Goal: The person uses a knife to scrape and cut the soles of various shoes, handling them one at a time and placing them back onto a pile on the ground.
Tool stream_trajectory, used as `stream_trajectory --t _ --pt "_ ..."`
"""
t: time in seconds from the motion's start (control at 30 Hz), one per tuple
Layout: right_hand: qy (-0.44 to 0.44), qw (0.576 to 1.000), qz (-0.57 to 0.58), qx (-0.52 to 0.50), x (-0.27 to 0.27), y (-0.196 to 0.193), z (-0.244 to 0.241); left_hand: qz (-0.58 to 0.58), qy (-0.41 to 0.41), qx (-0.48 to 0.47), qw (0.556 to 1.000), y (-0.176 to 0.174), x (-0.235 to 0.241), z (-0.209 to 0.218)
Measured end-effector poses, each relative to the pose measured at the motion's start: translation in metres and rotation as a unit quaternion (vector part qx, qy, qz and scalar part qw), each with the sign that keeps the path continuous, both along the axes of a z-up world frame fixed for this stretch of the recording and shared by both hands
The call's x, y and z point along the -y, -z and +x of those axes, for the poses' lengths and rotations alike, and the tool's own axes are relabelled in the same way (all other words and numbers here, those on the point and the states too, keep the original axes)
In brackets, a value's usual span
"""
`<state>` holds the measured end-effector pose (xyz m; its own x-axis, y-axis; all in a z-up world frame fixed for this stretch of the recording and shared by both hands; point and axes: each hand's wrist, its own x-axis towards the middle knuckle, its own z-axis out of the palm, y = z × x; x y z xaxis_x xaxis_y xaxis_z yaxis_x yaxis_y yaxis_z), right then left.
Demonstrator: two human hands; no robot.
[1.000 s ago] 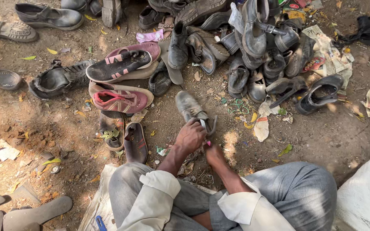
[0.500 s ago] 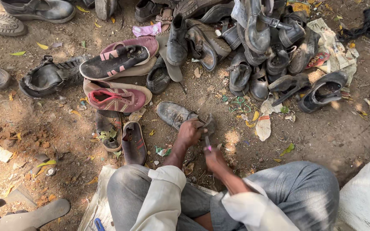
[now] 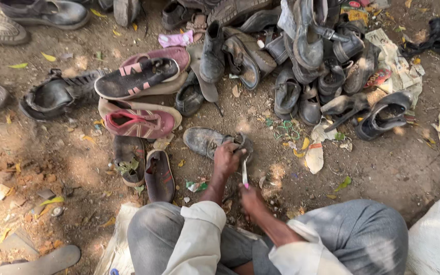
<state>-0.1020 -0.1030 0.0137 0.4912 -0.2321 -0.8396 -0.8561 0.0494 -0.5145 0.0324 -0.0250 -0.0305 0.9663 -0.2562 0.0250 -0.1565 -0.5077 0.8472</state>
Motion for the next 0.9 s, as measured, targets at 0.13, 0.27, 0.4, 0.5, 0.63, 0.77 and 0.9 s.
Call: stream_trajectory --t 0.13,0.27,0.4,0.5,0.63,0.77,0.9 --pt "-0.042 0.998 -0.049 -0.019 0.011 -0.001 0.007 -0.003 -0.001 -0.097 0.995 -0.002 -0.001 0.005" --pt "-0.029 0.999 0.004 0.018 0.020 0.026 0.036 -0.014 -0.011 -0.057 0.998 -0.001 -0.002 0.004" --pt "-0.070 0.994 -0.069 0.054 -0.004 0.049 -0.001 -0.047 -0.108 -0.051 0.992 -0.007 0.002 -0.001" --pt "-0.051 0.997 -0.035 0.038 0.001 0.063 -0.010 -0.095 -0.133 -0.037 0.986 -0.002 -0.002 0.002" --pt "-0.051 0.997 -0.020 0.048 0.007 0.073 0.038 -0.192 -0.174 -0.089 0.962 0.007 0.001 0.000" --pt "-0.042 0.998 -0.026 0.044 -0.017 0.061 0.023 -0.293 -0.322 -0.162 0.886 0.013 0.015 -0.001" --pt "-0.015 0.999 0.035 0.020 0.000 0.032 0.006 -0.372 -0.491 -0.217 0.757 0.001 0.042 0.010"
